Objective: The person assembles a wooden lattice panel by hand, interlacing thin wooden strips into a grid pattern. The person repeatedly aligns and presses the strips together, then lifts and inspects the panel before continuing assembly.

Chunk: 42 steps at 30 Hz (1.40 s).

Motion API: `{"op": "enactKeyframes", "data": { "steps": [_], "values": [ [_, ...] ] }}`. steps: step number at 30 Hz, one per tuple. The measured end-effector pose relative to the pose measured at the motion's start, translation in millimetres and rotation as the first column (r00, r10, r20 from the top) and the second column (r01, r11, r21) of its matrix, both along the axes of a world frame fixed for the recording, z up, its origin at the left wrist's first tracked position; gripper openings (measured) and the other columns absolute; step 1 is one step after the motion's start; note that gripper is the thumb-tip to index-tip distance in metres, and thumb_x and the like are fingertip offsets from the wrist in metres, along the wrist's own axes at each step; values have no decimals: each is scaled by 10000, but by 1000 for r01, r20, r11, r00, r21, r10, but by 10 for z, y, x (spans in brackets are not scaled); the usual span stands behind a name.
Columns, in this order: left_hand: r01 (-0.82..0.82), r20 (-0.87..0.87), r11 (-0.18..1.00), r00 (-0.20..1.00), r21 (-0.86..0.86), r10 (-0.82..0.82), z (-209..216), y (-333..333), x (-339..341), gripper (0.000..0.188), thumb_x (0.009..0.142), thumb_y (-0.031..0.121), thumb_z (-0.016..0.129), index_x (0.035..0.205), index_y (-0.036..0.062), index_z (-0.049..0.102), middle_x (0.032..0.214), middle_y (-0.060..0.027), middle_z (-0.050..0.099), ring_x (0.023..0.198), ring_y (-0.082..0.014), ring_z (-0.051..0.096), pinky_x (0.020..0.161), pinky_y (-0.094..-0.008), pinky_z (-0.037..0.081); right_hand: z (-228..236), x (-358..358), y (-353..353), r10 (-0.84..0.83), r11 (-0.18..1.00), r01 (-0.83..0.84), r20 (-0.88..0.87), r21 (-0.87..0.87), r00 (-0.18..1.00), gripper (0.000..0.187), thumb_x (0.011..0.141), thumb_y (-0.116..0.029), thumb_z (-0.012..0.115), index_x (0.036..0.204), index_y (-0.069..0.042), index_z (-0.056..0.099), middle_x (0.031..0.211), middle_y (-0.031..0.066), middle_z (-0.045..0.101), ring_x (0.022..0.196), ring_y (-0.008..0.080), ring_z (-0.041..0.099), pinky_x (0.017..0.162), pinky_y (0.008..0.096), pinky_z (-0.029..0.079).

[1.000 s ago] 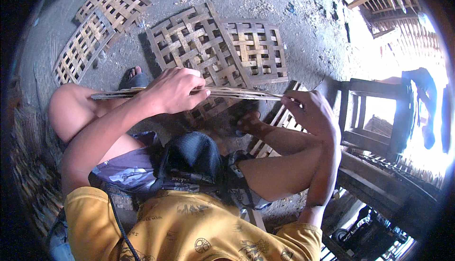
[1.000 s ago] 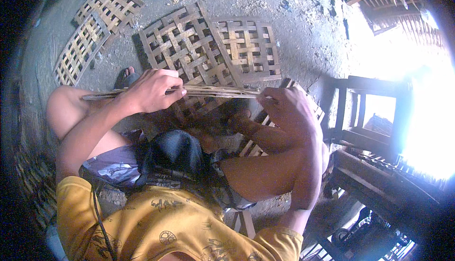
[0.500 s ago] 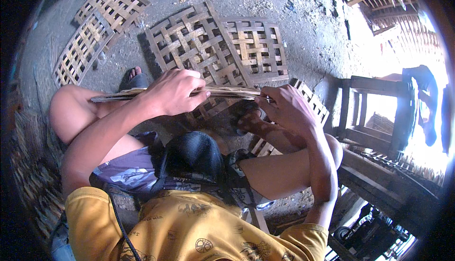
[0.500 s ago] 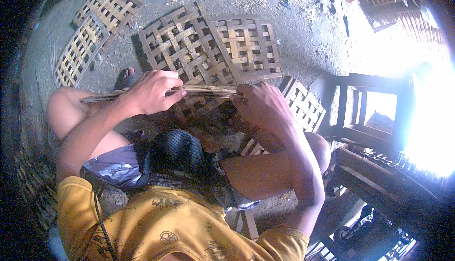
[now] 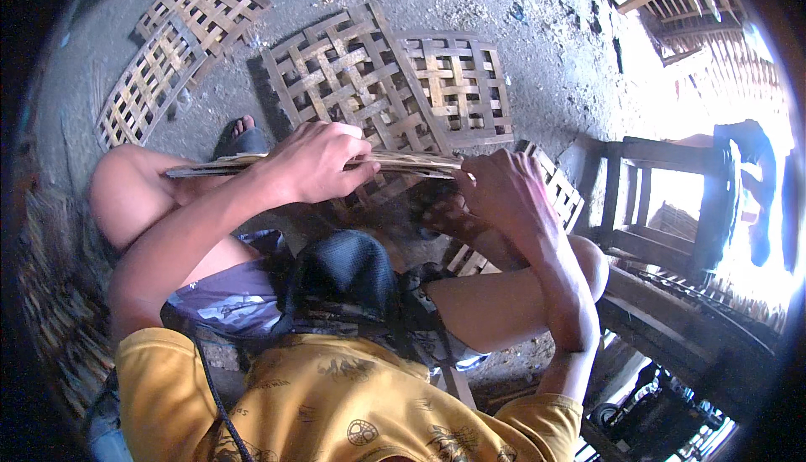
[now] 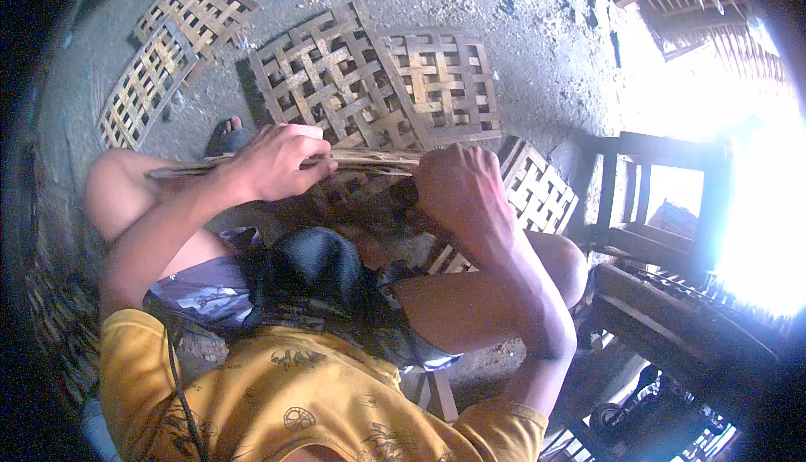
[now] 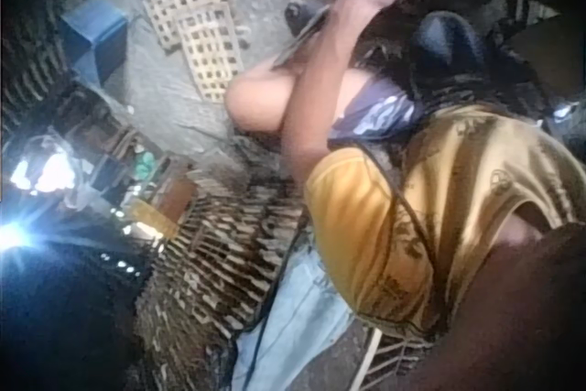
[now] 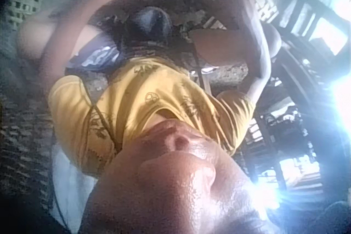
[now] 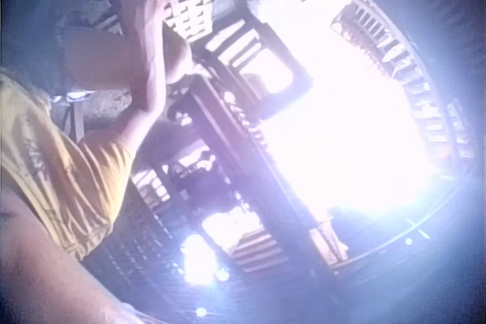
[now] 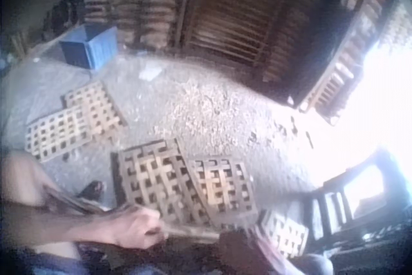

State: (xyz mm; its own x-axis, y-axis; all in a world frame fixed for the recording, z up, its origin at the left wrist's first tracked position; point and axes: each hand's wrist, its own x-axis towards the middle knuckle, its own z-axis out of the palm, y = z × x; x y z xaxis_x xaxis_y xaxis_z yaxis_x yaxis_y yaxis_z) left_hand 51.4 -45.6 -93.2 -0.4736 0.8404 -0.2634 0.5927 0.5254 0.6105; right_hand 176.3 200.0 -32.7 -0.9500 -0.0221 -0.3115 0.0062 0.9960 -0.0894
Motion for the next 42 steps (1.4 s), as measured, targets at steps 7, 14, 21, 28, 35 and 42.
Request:
{"op": "enactKeyframes", "data": {
  "steps": [7,14,21,28,35,42],
  "values": [
    [3,-39,999,999,46,-2,-94,-22,7,391,970,387,648,1001,12,756,1007,-222,712,975,-435,706,884,-524,556,208,-138,45,-276,935,150,396,320,876,340,989,-396,648,1055,-104,810,936,178,758,1010,325,707,947,475,522],
    [-21,26,999,999,24,20,-110,-13,-77,420,966,386,643,1055,-7,761,1039,-232,724,976,-429,719,905,-512,559,55,191,570,-240,969,244,73,-50,968,343,995,-389,653,948,-82,798,765,133,743,743,337,725,743,431,558],
    [-7,-11,1000,1000,12,8,-91,-19,-33,439,968,375,630,1112,-18,763,1074,-253,735,984,-420,734,921,-503,572,164,126,260,-29,985,34,32,-171,999,345,1029,-362,618,960,-52,753,693,191,656,714,385,674,706,492,495],
    [19,15,1000,1000,-10,-19,-38,14,-77,419,972,360,620,1086,-18,759,1075,-250,731,1003,-412,727,935,-503,565,48,122,230,-29,976,33,20,-217,999,321,1033,-349,619,989,-42,705,693,190,634,711,396,651,698,499,469],
    [7,22,1000,1000,-10,-6,-30,-13,-39,410,967,354,623,1036,-26,760,1037,-243,727,962,-411,729,922,-505,566,-64,90,306,-142,952,183,175,-246,974,326,1033,-358,617,979,-46,697,671,188,627,693,399,650,672,503,462],
    [3,25,1000,1000,18,-3,-23,3,-31,404,960,352,631,1015,-28,759,1032,-248,724,965,-418,726,903,-510,570,-117,112,283,-134,964,160,133,-212,982,323,1031,-364,612,998,-58,708,681,187,636,717,396,657,692,508,470]
  ]
}}
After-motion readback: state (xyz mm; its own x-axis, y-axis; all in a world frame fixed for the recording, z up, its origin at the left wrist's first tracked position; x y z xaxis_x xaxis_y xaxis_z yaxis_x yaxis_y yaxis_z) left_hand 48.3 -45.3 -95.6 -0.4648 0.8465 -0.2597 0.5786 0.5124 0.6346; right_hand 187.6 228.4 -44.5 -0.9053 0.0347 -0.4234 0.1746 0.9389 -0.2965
